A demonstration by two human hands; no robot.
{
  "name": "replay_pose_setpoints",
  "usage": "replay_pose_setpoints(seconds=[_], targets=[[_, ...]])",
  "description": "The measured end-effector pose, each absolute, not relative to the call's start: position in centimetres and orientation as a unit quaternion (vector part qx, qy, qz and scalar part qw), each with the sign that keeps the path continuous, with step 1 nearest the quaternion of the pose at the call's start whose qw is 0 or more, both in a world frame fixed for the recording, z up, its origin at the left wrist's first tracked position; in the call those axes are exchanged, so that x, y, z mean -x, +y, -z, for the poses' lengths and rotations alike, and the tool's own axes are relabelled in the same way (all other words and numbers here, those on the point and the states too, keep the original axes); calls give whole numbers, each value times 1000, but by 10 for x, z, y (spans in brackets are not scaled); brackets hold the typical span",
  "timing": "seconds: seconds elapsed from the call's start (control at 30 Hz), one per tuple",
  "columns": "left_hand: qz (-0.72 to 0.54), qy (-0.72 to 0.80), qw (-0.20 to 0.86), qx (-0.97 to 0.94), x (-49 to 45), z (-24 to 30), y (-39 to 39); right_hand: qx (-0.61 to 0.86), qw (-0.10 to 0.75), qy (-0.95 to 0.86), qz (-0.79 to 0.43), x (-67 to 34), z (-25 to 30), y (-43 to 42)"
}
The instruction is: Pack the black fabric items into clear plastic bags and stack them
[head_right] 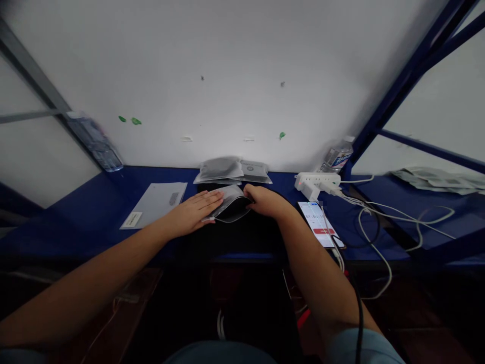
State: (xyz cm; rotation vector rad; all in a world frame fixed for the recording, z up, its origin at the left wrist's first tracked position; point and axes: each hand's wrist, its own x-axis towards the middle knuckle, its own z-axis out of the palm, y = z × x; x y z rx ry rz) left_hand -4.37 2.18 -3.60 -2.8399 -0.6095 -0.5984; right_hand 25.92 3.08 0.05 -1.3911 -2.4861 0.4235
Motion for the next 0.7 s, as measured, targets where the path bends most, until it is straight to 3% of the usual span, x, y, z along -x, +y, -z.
replay_pose_setpoints(seconds=[0.13,0.47,0.7], targets=[[142,-218,85,962,43,37,24,499,116,-851,-116,-254,3,33],[156,-196,89,964,43,38,23,567,46,-821,55,-235,0,30],[137,-206,74,966,42,37,22,576,45,-816,34,-232,10,35]])
